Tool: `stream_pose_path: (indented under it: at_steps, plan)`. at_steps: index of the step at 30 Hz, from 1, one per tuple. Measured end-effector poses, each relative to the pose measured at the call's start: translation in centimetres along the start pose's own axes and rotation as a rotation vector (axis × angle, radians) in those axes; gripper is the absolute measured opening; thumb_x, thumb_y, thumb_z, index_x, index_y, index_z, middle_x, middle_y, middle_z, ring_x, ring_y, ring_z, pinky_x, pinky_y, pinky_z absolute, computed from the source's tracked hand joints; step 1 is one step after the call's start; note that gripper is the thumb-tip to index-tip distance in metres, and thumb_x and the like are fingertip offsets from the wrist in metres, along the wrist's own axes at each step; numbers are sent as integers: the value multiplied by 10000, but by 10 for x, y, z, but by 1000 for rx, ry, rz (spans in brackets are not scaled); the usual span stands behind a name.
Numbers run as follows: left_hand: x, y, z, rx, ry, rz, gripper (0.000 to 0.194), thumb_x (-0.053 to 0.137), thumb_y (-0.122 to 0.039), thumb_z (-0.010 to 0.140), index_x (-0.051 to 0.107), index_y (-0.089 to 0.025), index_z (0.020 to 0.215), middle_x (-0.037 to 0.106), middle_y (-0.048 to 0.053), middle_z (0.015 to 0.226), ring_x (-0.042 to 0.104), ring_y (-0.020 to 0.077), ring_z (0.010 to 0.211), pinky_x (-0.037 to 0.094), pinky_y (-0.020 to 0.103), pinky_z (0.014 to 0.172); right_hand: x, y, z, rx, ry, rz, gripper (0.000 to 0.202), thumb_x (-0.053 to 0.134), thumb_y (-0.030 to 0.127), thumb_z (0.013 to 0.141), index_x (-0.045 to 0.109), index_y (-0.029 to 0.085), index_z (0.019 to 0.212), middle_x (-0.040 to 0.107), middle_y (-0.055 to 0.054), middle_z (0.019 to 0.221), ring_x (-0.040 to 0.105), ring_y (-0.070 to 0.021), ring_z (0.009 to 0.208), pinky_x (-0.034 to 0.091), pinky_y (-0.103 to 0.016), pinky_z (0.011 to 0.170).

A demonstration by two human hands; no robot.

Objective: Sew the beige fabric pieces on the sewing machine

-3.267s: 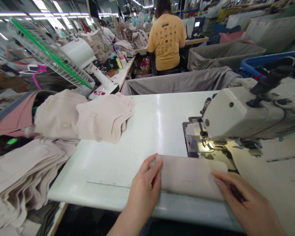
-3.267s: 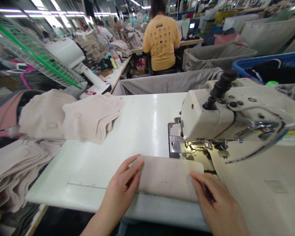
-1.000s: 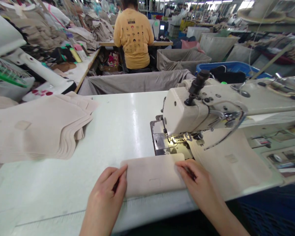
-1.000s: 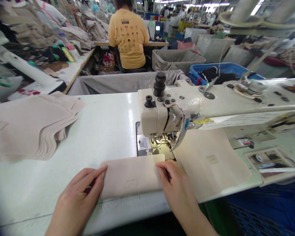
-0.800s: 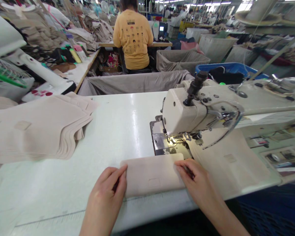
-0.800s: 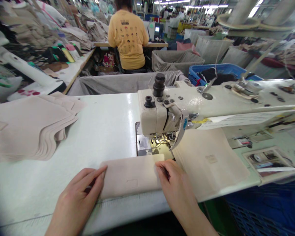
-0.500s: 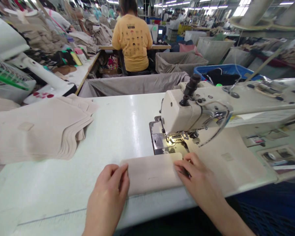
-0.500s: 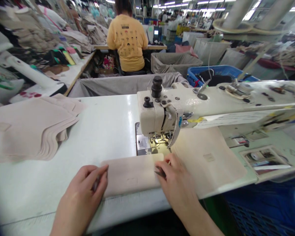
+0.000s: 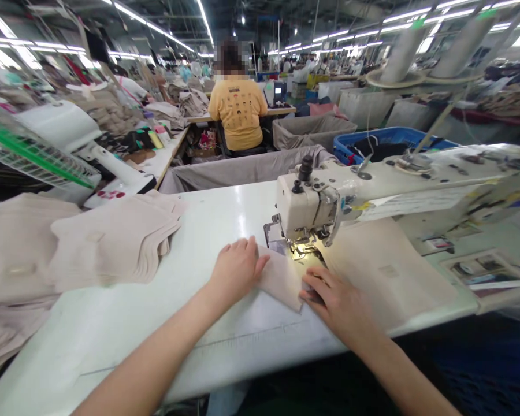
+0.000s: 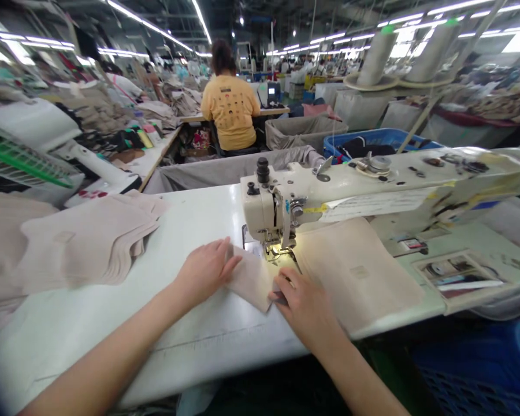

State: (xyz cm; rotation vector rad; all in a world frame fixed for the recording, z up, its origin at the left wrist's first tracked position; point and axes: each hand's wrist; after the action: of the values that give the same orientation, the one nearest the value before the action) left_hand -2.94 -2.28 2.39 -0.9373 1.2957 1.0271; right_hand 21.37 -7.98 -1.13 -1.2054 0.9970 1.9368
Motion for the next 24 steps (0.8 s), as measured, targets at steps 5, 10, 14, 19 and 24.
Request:
stream_pose_path:
  at_steps: [5,10,14,19,24]
  plan:
    - [16,-5,55,162,31,-102,470,462,-422,1001,474,-171,1398,438,189,1538,355,355,1450,283,644,1138,6,13,0,32,18,45,167,561,245,962,645,206,1101,700,-98,1190,709,-212,926,560,-290,708]
    - [21,3,83,318,47,-139,402,459,-380,992,561,-186,1329,550,144,1445,423,312,1400,293,519,1159,11,12,3,18,-6,57,162,562,221,956,638,202,1097,703,-94,1161,699,-224,946,553,-298,743]
    - [19,2,92,384,54,-135,365,485,-345,980,588,-222,1308,559,99,1447,432,286,1384,270,484,1172,12,9,6,34,-2,69,139,576,217,952,645,193,1070,703,-94,1118,700,-226,918,547,-307,727]
    - [20,2,93,372,59,-118,360,499,-343,975,607,-197,1286,586,121,1409,441,300,1373,278,490,1168,13,8,8,35,-15,86,134,584,189,935,653,194,1050,706,-94,1117,704,-217,909,542,-292,720]
    - [21,2,93,366,52,-118,355,509,-342,970,618,-202,1277,607,124,1381,455,310,1362,292,504,1158,12,8,9,32,-5,85,133,571,201,946,663,192,1042,705,-90,1091,704,-218,880,545,-304,718]
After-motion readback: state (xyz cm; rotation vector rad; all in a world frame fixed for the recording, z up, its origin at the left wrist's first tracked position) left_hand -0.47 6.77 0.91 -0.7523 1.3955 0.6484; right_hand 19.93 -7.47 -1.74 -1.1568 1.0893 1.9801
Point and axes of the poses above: each hand's wrist, its own z-axis towards the middle knuckle, its own x-axis out of the palm, y = z × x
